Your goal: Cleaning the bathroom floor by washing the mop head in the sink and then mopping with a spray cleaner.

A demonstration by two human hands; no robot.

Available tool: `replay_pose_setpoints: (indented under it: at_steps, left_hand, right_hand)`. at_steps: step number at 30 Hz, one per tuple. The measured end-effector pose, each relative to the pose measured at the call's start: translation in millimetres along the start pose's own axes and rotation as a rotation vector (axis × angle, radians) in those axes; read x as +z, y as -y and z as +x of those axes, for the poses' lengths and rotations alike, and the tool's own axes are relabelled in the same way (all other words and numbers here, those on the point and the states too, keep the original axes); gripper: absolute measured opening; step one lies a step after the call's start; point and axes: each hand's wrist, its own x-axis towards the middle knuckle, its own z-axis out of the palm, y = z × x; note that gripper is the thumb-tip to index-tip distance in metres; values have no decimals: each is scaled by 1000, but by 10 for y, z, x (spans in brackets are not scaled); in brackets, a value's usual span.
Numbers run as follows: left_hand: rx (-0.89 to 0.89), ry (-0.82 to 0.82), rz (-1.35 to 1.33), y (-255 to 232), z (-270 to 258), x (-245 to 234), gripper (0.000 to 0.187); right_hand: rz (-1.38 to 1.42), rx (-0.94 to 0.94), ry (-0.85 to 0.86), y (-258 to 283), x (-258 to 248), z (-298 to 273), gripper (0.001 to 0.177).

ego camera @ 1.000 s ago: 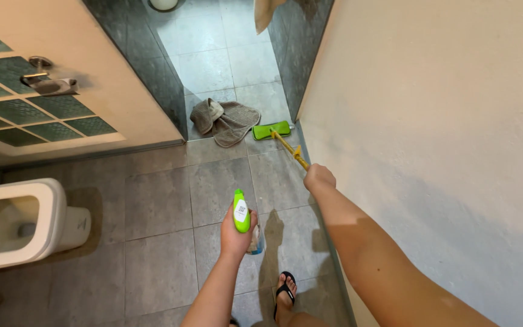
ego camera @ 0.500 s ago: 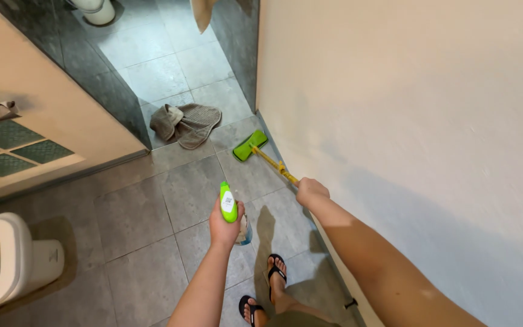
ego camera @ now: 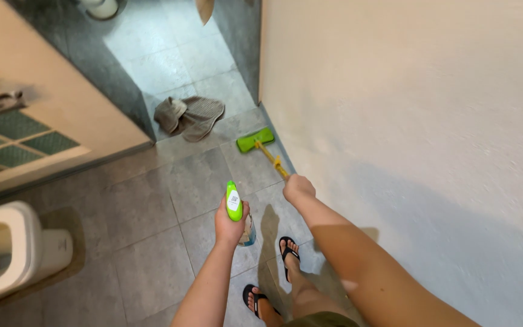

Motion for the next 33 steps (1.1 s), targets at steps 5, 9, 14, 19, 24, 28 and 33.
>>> replay_pose_setpoints:
  at_steps: [5, 9, 14, 19, 24, 28, 33]
  left_hand:
    - [3, -62, -54, 13, 176, -105, 51]
    - [-22, -115, -30, -120, 367, -137, 48]
    - [-23, -156, -81, -161, 573, -103, 40]
    - [-46, -158, -46, -90, 678, -48, 33]
    - [-46, -169, -42, -199, 619, -24, 38]
    - [-3, -117, -24, -198, 531, 19, 45]
    - [52, -30, -10, -170, 294, 91, 36]
  right_hand:
    - [-60, -76, -44, 148, 95, 601, 36]
    - [-78, -117, -50, 364, -238, 865, 38]
    - [-75, -73, -43, 665, -447, 1389, 36]
    - [-74, -83, -47, 595, -286, 1943, 43]
    - [508, 141, 161, 292, -265, 2006, 41]
    - [888, 424, 302, -224, 312, 2668, 30]
    - [1432, 615, 642, -633, 484, 2348, 35]
